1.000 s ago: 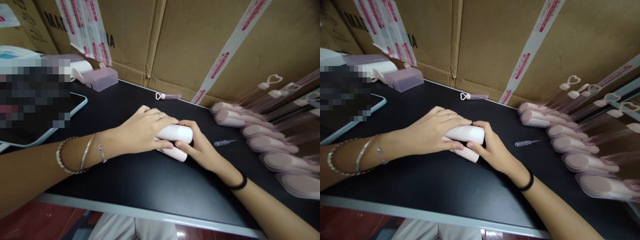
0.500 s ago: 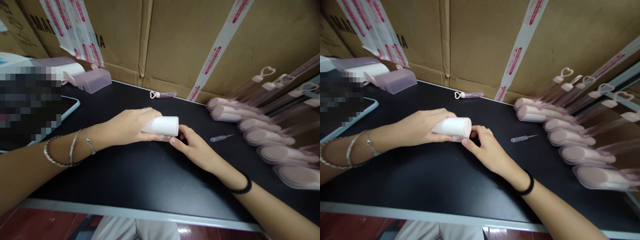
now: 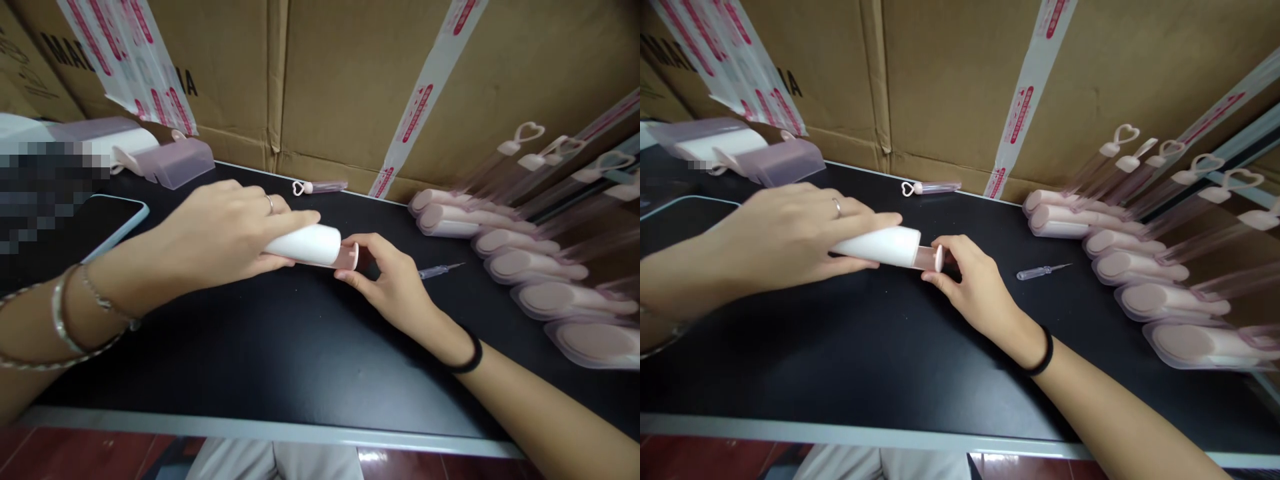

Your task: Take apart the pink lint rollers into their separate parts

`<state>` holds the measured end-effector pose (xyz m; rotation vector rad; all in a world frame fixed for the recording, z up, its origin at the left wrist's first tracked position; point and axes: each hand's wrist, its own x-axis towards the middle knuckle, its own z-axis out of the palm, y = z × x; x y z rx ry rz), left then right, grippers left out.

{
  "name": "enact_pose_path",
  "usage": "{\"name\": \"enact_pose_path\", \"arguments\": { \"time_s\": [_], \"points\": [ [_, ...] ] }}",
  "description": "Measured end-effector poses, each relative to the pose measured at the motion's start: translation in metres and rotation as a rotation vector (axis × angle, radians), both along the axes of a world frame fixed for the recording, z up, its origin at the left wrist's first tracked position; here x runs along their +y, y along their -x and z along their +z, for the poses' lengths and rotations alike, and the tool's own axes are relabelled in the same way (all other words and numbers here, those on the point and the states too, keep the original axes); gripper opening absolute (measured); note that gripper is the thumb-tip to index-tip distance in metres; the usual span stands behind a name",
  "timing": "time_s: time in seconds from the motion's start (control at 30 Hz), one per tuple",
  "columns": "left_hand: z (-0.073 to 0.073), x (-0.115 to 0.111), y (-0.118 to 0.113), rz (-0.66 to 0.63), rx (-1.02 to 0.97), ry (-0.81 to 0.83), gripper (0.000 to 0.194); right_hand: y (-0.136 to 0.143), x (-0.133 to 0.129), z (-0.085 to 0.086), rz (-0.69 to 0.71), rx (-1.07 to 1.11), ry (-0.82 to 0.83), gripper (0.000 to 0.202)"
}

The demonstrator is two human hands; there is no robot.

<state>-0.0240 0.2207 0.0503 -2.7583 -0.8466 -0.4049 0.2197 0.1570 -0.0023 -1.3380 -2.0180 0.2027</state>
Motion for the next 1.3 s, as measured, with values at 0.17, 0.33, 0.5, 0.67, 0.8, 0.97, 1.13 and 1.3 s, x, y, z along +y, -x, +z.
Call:
{"name": "enact_pose_path", "arguments": {
  "time_s": [0.17, 0.33, 0.5, 0.67, 0.8, 0.97, 1.13, 1.3],
  "points": [
    [-0.011, -0.001, -0.007, -0.041, -0.107, 0.132, 0.049, 0.001, -0.002, 0.0, 0.022, 0.013, -0.06, 0.033],
    [-0.013, 0.0, -0.005, -0.116, -0.077, -0.037, 0.051, 0.002, -0.003, -0.001, 0.054, 0.02, -0.121, 0.036],
    [-0.01, 0.002, -0.002, -0.187, -0.053, -0.186, 0.047, 0.004, -0.006, 0.0, 0.08, 0.001, -0.175, 0.035],
    [-0.007, 0.0, 0.0, -0.251, -0.089, -0.087, 0.044, 0.005, -0.008, 0.001, 0.08, -0.01, -0.191, 0.036],
    [-0.01, 0.0, 0.0, -0.271, -0.13, -0.028, 0.044, 0.006, -0.01, 0.001, 0.08, 0.009, -0.187, 0.036],
    [-0.02, 0.002, -0.003, -0.32, -0.157, -0.092, 0.045, 0.006, -0.011, -0.001, 0.056, 0.085, -0.112, 0.038],
    [-0.027, 0.004, -0.004, -0.294, -0.182, -0.076, 0.046, 0.005, -0.01, -0.003, 0.104, 0.176, -0.013, 0.044],
    [-0.024, 0.004, -0.003, -0.268, -0.143, -0.09, 0.047, 0.006, -0.01, 0.0, 0.127, 0.149, 0.018, 0.04]
  ]
}}
